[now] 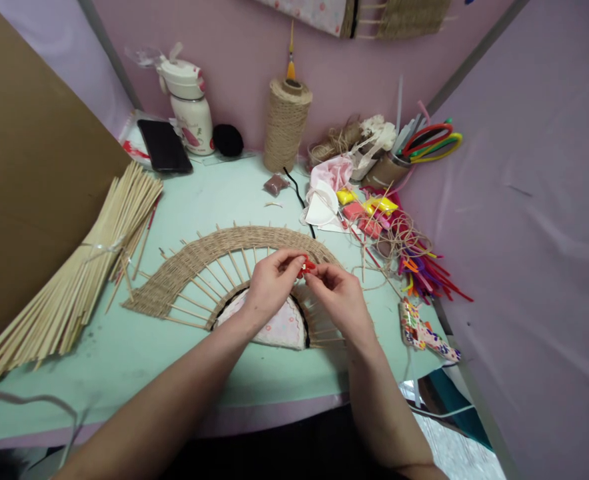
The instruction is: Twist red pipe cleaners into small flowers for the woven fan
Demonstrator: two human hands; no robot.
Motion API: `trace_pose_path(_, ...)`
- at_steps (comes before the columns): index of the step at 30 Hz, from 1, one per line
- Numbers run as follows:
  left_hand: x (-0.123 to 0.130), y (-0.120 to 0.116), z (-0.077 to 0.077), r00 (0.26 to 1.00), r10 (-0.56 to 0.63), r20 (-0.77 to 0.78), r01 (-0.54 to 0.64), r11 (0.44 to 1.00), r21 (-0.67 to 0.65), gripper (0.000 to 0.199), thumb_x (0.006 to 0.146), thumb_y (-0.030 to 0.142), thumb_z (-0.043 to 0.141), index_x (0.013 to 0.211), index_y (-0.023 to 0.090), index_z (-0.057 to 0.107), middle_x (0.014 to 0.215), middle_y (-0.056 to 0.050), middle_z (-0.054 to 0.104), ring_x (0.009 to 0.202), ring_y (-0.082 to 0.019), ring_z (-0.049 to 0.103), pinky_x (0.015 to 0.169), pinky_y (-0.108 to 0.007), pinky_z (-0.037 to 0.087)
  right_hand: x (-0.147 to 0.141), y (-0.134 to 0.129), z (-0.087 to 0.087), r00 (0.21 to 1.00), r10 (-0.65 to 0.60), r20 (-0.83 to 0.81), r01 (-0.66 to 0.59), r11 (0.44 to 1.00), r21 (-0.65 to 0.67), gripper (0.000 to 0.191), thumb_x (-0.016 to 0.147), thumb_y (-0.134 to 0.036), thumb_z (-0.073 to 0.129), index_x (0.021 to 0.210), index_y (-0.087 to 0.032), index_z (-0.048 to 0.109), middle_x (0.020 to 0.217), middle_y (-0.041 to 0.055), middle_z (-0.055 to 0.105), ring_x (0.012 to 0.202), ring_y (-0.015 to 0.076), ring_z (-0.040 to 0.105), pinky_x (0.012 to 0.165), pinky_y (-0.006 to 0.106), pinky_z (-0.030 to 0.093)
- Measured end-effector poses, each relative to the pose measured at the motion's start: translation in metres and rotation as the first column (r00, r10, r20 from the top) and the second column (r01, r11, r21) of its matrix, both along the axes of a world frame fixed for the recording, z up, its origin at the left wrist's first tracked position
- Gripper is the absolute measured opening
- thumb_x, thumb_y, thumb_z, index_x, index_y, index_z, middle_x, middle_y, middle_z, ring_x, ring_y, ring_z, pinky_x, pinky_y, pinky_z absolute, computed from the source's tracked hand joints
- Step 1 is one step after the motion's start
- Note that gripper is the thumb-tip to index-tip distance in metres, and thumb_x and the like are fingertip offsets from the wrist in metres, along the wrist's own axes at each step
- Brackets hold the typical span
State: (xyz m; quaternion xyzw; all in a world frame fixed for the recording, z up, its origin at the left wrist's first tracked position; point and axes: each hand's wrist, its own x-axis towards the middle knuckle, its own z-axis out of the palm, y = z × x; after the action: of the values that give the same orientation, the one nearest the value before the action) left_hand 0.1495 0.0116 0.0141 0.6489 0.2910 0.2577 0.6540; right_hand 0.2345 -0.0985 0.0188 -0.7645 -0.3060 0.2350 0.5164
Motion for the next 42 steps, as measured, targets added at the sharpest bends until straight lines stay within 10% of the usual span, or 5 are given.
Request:
trace_pose_path(9, 0.001, 0.004, 0.0, 0.99, -0.102, -0.097, 0.09, 0.988, -0.122, 0.02, 0.076, 0.034, 0.063, 0.073, 0.016, 0.071, 0.06, -0.001, 0.064, 0.055, -0.013, 0.054, 0.053, -0.024, 0.04, 0.005, -0.007, 0.0, 0.995, 0.033, 0.099, -0.032, 0.999, -0.013, 0.016, 0.084, -0.033, 0.058, 0.083, -0.02, 0.066, 0.077, 0.0009, 0.067, 0.07, 0.0151, 0.058, 0.066, 0.026, 0.044)
trace_pose_path(20, 0.0, -0.001, 0.0, 0.994, -0.027, -0.104, 0.025, 1.0, -0.019, 0.02, 0.077, 0.033, 0.061, 0.071, 0.018, 0.072, 0.069, -0.003, 0.07, 0.068, -0.017, 0.063, 0.064, -0.026, 0.046, 0.005, 0.003, -0.006, 0.999, -0.038, -0.024, 0.039, 0.998, 0.057, 0.022, 0.081, -0.041, 0.063, 0.079, -0.019, 0.067, 0.074, 0.0014, 0.067, 0.067, 0.0153, 0.058, 0.065, 0.027, 0.045)
trace_pose_path(36, 0.003, 0.002, -0.001, 0.998, -0.057, -0.041, 0.042, 0.952, -0.303, 0.023, 0.078, 0.029, 0.055, 0.082, 0.015, 0.074, 0.076, -0.006, 0.07, 0.068, -0.016, 0.061, 0.062, -0.027, 0.047, 0.009, 0.001, -0.005, 0.99, -0.018, -0.137, 0.033, 0.993, 0.111, 0.015, 0.081, -0.033, 0.062, 0.086, -0.02, 0.067, 0.081, 0.0009, 0.068, 0.074, 0.0152, 0.06, 0.07, 0.027, 0.046)
trace_pose_path(42, 0.0, 0.007, -0.002, 0.987, -0.152, -0.051, 0.16, 0.944, 0.287, 0.032, 0.078, 0.01, 0.052, 0.1, 0.022, 0.073, 0.112, -0.007, 0.063, 0.108, -0.02, 0.057, 0.095, -0.035, 0.044, 0.013, -0.003, 0.008, 0.987, -0.027, -0.161, 0.042, 0.994, 0.096, 0.016, 0.08, -0.034, 0.063, 0.083, -0.019, 0.066, 0.078, 0.0, 0.066, 0.071, 0.0139, 0.058, 0.068, 0.026, 0.044)
